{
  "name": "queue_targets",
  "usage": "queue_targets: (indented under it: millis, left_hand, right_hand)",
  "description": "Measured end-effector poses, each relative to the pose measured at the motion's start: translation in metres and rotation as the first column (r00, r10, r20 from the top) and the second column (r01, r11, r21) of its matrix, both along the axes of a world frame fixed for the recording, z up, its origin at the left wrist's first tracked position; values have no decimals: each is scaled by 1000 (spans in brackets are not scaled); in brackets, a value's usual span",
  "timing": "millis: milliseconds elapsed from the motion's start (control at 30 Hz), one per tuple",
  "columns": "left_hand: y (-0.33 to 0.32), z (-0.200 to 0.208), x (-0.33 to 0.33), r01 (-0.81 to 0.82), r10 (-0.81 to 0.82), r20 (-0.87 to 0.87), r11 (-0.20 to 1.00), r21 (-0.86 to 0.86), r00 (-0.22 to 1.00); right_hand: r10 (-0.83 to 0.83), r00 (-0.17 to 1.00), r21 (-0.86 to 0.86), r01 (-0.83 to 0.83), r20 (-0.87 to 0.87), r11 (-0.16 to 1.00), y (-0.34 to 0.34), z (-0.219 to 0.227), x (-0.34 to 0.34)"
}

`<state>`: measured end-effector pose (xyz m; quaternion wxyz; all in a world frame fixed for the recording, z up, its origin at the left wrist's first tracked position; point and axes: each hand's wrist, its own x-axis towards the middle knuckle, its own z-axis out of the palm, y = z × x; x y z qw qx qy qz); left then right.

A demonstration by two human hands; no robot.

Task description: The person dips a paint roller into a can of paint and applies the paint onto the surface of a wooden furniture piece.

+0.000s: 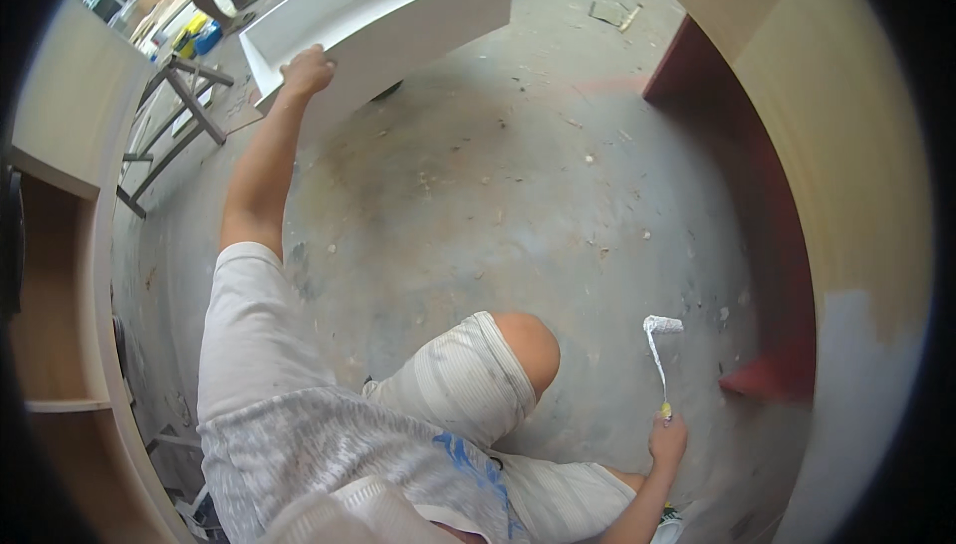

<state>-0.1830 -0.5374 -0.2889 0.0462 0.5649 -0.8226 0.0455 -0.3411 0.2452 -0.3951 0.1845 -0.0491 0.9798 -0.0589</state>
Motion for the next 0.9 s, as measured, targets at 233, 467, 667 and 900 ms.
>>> queue_targets:
  millis: [233,467,667,900]
  left_hand:
    - [4,4,-25,104,-103,-8,992,72,995]
    - [-8,32,-21,441,-314,-318,735,515,895]
    - [16,13,50,405,-333,-235,812,421,913]
    - [36,-10,45,490,-491,-6,871,-35,871]
  right_hand:
    - [66,998,72,-68,23,995,-25,-17,-12]
    - [67,994,173,-80,82,982,-17,-20,-11]
    - [19,998,158,-28,61,987,-14,-20,-14]
    - [116,993,62,-115,-19,991,-4,-30,-16]
